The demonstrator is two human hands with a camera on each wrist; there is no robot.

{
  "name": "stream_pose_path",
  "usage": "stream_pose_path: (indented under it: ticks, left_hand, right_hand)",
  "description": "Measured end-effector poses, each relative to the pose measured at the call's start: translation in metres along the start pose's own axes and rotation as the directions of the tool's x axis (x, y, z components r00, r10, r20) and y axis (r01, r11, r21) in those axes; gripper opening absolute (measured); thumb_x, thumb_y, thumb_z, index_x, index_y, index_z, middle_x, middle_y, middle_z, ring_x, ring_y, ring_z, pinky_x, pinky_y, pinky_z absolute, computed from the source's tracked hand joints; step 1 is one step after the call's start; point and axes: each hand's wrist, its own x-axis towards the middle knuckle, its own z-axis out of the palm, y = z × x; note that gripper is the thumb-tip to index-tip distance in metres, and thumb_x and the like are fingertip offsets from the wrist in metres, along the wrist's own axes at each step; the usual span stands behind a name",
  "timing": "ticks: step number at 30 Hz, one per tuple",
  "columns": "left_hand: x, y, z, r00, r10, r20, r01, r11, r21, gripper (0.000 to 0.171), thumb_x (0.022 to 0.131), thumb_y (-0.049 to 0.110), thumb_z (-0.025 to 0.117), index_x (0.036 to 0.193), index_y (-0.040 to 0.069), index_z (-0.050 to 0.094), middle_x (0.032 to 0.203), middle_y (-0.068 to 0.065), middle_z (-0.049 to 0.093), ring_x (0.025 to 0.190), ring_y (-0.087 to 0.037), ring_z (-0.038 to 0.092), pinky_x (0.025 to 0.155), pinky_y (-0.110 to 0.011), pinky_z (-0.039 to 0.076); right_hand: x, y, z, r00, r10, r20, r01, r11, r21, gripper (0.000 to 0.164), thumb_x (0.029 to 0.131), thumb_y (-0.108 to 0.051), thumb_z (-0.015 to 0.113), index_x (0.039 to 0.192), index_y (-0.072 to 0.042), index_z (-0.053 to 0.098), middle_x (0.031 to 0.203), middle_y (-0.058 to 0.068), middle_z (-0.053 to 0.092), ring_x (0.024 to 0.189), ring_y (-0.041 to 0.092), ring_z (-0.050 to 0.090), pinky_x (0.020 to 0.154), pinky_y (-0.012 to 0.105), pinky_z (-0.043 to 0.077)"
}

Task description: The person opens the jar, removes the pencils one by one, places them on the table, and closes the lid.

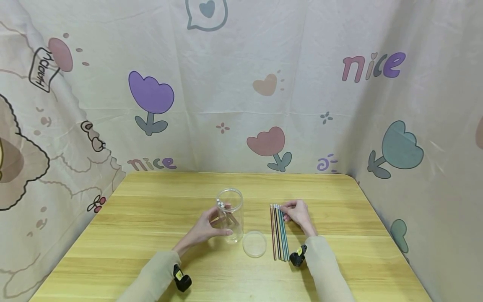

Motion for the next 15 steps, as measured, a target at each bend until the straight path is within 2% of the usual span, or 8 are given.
stream_pose_path:
  ticks: [7,15]
  left_hand:
    - [0.0,0.0,0.0,1.0,-0.004,-0.003,0.004,1.0,0.003,0.073,0.078,0.01,0.086,0.142,0.007,0.051,0.148,-0.017,0.052,0.138,-0.038,0.05,0.12,-0.052,0.039]
    - [0.0,-0.001,0.001,1.0,-0.007,-0.007,0.007,1.0,0.006,0.073,0.078,0.01,0.086,0.142,0.007,0.052,0.148,-0.017,0.053,0.138,-0.037,0.05,0.12,-0.052,0.04]
  right_hand:
    - [-0.002,-0.003,-0.003,1.0,-0.003,0.007,0.003,1.0,0.015,0.026,0.094,-0.004,0.067,0.11,0.016,0.067,0.074,0.009,0.072,0.053,0.008,0.062,0.051,0.022,0.059]
    - [-0.004,-0.012,-0.005,1.0,-0.008,-0.006,0.008,1.0,0.02,0.025,0.093,-0.001,0.065,0.113,0.015,0.065,0.079,0.016,0.073,0.055,0.01,0.063,0.052,0.022,0.059]
